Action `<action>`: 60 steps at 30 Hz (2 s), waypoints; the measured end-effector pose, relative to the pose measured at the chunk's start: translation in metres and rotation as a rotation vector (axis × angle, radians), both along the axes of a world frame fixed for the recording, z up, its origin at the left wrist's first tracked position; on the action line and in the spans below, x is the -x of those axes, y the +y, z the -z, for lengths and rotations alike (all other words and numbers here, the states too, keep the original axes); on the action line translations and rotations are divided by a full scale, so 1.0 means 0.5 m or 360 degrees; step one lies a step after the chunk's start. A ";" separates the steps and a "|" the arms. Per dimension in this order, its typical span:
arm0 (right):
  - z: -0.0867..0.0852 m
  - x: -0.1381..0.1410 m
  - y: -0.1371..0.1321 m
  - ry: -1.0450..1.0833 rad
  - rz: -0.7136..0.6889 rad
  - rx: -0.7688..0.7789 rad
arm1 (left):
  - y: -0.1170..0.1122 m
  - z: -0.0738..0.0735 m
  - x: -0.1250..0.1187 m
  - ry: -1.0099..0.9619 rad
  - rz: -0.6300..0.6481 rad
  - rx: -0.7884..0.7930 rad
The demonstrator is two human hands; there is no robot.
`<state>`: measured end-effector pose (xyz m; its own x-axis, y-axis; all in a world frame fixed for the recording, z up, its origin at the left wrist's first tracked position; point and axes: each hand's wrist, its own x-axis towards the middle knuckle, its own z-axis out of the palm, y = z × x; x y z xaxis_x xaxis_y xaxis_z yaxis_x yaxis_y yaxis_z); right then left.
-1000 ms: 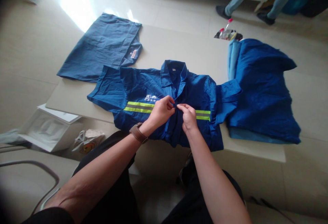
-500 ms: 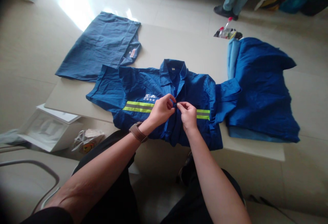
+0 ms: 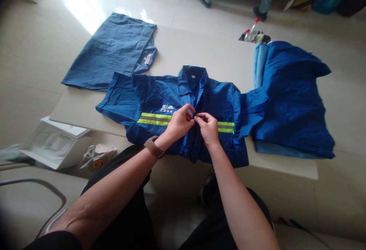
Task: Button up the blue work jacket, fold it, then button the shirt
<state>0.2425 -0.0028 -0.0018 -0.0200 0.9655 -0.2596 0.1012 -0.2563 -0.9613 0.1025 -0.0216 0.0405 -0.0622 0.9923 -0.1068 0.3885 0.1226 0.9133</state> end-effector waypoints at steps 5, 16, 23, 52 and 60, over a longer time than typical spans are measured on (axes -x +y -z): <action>-0.001 0.001 -0.003 -0.0077 -0.0012 -0.0045 | -0.001 -0.004 0.001 0.0040 0.0014 0.0051; -0.011 0.003 0.000 -0.0262 -0.0042 -0.0228 | -0.007 -0.002 0.025 0.0691 0.0166 0.0225; -0.003 0.016 -0.036 -0.0964 -0.0753 -0.0421 | -0.037 -0.001 0.050 0.1094 0.0483 0.0338; -0.046 -0.003 -0.062 -0.1107 -0.1245 0.0096 | -0.076 0.016 0.099 0.1148 0.0844 0.0385; -0.057 -0.013 -0.072 -0.1234 -0.1237 -0.0101 | -0.070 -0.004 0.083 0.1174 0.0850 0.0462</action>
